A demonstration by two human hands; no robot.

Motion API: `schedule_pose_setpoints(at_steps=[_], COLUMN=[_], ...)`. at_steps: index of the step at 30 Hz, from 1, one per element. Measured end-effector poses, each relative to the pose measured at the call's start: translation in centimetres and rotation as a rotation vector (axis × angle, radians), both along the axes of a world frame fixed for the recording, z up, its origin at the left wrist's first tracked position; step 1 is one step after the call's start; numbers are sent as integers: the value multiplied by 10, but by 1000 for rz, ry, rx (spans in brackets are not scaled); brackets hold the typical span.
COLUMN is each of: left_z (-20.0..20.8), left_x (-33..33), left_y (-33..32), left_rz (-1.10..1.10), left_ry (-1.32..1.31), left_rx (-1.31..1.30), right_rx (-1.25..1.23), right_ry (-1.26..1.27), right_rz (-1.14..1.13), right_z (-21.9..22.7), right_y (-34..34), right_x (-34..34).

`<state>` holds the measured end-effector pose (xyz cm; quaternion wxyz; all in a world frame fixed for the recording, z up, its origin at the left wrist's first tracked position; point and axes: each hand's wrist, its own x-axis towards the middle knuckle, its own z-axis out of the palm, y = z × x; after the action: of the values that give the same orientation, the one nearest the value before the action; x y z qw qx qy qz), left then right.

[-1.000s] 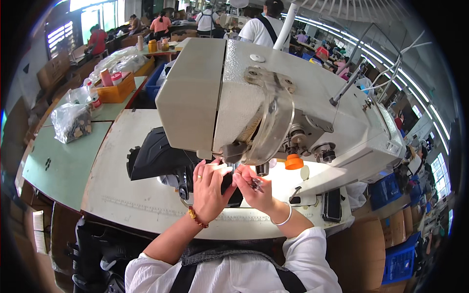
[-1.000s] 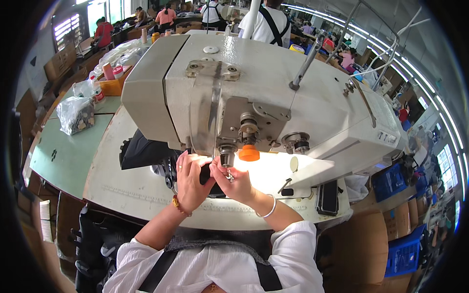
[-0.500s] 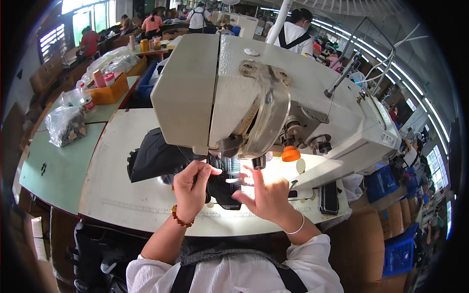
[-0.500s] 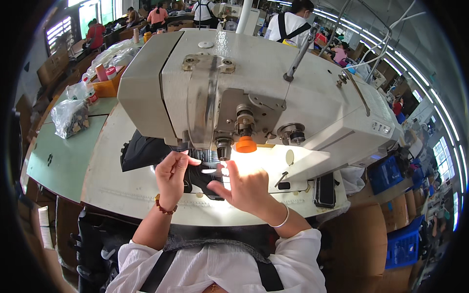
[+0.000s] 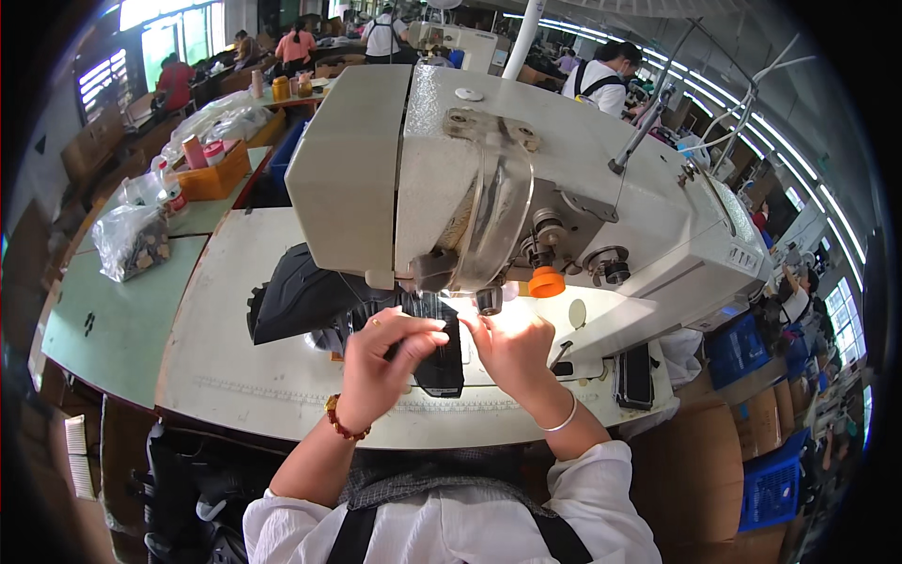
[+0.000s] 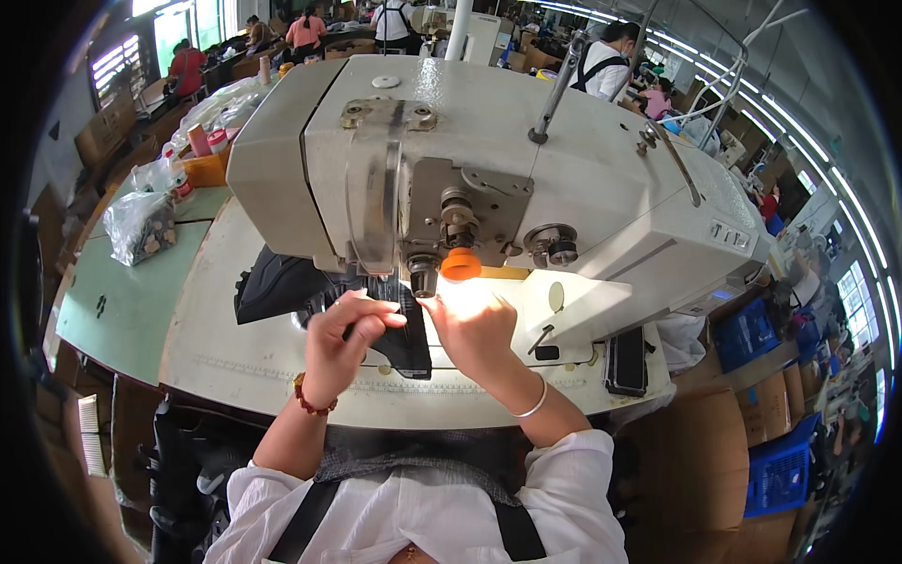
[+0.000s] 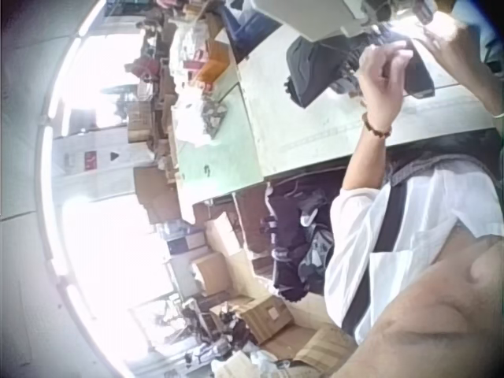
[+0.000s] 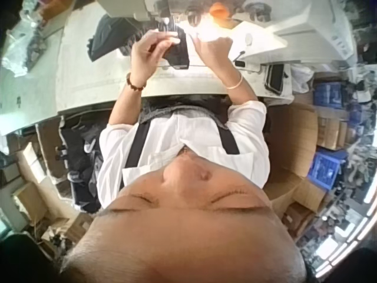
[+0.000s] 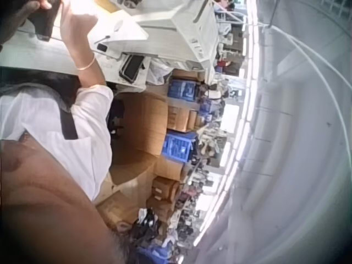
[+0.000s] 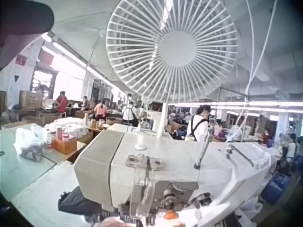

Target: The person sews shoe upper components using an industrial sewing machine, places a finished piece into a box, takes out another piece to sew, and trims the thread with snips.

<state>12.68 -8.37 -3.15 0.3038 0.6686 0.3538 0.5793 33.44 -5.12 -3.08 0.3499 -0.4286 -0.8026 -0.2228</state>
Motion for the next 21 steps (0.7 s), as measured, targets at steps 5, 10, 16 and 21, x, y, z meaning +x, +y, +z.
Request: schedule_pose_setpoints(at_steps=[5,10,16,21], left_z=[9,2,-7,-11], left_x=[5,7,9,11], left_y=[-21,-11,19,24], left_rz=[-254,218,421,405], left_ry=[752,561,516,586], left_rx=[401,541,422,488], right_rx=[-145,-242,-316,-317], right_ry=[237,261,391,388], right_rz=[-63,-213,-126,8], right_z=[-6,-21,-32,-29], right_y=[-8,-24,-39,-43], right_x=[23,42,45,33])
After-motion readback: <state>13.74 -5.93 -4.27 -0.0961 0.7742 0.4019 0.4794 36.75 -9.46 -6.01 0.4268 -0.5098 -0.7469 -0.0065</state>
